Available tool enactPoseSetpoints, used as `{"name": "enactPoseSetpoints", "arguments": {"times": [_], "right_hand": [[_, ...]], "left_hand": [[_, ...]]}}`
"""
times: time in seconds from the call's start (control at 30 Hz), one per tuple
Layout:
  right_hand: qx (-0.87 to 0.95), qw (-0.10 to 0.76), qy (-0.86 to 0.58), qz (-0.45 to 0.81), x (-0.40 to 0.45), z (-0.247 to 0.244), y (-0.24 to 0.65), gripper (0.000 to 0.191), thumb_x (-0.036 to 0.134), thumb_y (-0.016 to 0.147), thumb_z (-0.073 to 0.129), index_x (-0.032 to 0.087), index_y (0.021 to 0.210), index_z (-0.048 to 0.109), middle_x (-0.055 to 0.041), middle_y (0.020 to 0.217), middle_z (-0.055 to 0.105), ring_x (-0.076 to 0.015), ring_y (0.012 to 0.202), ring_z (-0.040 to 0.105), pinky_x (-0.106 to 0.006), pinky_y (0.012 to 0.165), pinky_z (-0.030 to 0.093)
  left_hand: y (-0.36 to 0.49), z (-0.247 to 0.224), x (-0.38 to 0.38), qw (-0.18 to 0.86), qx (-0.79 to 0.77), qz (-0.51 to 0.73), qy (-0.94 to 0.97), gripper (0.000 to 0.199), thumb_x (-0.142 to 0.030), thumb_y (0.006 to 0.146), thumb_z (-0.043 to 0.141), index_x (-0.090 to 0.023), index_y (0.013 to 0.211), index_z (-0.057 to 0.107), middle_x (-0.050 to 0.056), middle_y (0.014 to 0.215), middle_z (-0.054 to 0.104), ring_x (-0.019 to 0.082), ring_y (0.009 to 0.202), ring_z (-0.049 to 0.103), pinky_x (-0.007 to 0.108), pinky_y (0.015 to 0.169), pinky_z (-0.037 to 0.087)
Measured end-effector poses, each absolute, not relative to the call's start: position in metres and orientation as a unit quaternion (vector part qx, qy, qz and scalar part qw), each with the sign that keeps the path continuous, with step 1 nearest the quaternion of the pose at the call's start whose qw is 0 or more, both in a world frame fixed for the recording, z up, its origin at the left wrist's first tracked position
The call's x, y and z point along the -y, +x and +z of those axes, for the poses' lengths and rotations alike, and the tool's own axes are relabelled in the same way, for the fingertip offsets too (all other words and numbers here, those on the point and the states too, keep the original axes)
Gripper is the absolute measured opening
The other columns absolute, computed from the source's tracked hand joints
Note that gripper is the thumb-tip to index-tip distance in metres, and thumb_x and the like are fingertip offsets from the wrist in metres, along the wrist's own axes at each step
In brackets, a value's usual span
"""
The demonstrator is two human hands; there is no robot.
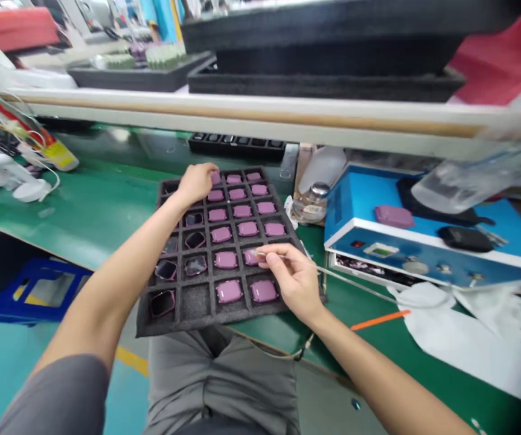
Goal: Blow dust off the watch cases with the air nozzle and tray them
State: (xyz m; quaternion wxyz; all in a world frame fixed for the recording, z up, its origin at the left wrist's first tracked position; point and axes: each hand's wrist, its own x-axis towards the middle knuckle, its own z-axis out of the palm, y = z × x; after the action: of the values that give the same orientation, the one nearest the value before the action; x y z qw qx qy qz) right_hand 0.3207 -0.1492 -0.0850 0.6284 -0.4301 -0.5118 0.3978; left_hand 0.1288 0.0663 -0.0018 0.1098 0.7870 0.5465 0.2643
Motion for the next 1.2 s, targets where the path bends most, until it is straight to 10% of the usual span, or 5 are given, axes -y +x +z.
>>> {"name": "enactPoseSetpoints", "arguments": {"times": [0.2,0.4,0.77,1.2], "right_hand": [[0.507,0.623,-0.438,0.405,0.146,-0.082,0.314,0.028,0.047,0.094,0.068,0.02,0.094,0.077,-0.009,0.094,0.08,-0.0182,0.081,0.078,-0.027,0.07,0.067],[0.498,0.619,-0.443,0.414,0.151,-0.083,0.317,0.026,0.046,0.092,0.071,0.02,0.095,0.077,-0.0066,0.092,0.079,-0.0159,0.08,0.078,-0.023,0.069,0.065],[0.487,0.643,-0.445,0.389,0.156,-0.085,0.32,0.025,0.044,0.094,0.072,0.018,0.095,0.073,-0.0054,0.091,0.078,-0.0162,0.078,0.078,-0.025,0.067,0.066],[0.503,0.673,-0.442,0.315,0.145,-0.088,0.312,0.024,0.041,0.102,0.058,0.022,0.101,0.072,-0.0074,0.105,0.075,-0.0182,0.095,0.074,-0.033,0.089,0.064]], "left_hand": [[0.141,-0.008,-0.105,0.046,-0.586,0.162,0.793,0.03,-0.036,0.097,0.067,-0.016,0.12,0.067,0.01,0.123,0.069,0.024,0.111,0.067,0.048,0.098,0.056],[0.098,-0.018,-0.026,0.013,-0.577,0.141,0.805,0.032,-0.022,0.1,0.052,-0.013,0.125,0.071,0.017,0.139,0.064,0.033,0.136,0.052,0.052,0.115,0.041],[0.065,-0.038,0.135,0.025,-0.526,0.047,0.849,0.031,-0.018,0.098,0.055,-0.013,0.123,0.072,0.015,0.122,0.076,0.032,0.11,0.072,0.044,0.094,0.056],[0.152,-0.051,0.098,0.519,-0.465,0.408,0.59,0.035,-0.035,0.071,0.079,-0.013,0.095,0.07,0.005,0.081,0.074,0.016,0.069,0.067,0.028,0.067,0.054]]}}
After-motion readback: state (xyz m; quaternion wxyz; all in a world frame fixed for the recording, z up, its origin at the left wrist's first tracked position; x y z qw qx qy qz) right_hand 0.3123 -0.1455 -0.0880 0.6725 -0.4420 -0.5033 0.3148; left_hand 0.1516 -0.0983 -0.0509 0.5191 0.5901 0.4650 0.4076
